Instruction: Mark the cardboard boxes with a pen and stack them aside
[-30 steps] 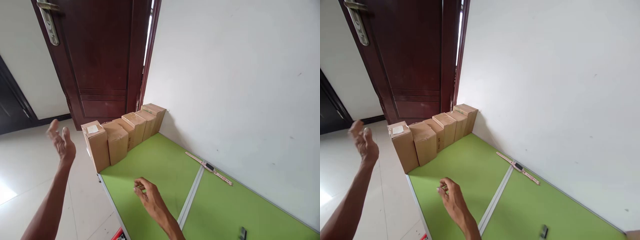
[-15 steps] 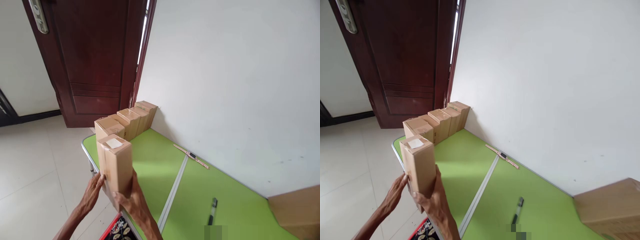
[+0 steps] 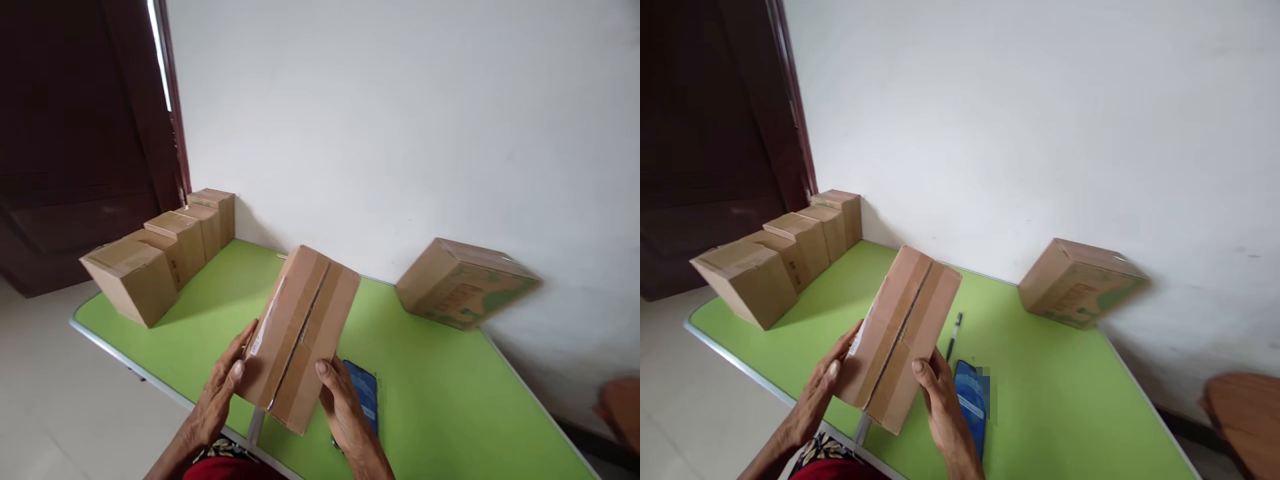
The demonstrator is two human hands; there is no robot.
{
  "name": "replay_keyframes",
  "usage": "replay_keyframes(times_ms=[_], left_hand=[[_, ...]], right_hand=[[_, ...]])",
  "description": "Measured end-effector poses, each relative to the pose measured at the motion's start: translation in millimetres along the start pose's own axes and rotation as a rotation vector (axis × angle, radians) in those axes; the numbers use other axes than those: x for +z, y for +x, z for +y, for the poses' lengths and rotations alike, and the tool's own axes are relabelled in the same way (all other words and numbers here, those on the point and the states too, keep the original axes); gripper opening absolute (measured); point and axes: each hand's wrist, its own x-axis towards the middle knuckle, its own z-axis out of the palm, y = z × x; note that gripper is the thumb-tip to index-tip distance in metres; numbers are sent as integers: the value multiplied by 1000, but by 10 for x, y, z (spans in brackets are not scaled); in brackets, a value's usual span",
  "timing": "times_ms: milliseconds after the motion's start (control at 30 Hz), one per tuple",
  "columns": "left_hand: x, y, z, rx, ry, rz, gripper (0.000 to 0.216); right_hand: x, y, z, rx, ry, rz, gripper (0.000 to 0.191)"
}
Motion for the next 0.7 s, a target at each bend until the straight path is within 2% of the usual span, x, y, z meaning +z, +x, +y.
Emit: replay_keyframes(times_ms=[67, 233, 400, 567, 700], left_hand=[[20, 104, 77, -4, -79, -14, 74], [85, 270, 119, -2, -252, -47, 94], [133, 314, 289, 70, -301, -127, 90], [90, 311, 316, 89, -122, -207, 86], [102, 326, 240, 103, -50, -184, 92]], right_hand=[[6, 41, -82, -19, 61, 24, 44], [33, 164, -298, -69, 161, 71, 43], [34, 152, -427, -99, 140, 94, 47], [25, -26, -489, -215, 39, 37, 58], [-1, -133, -507, -197, -31, -71, 57]])
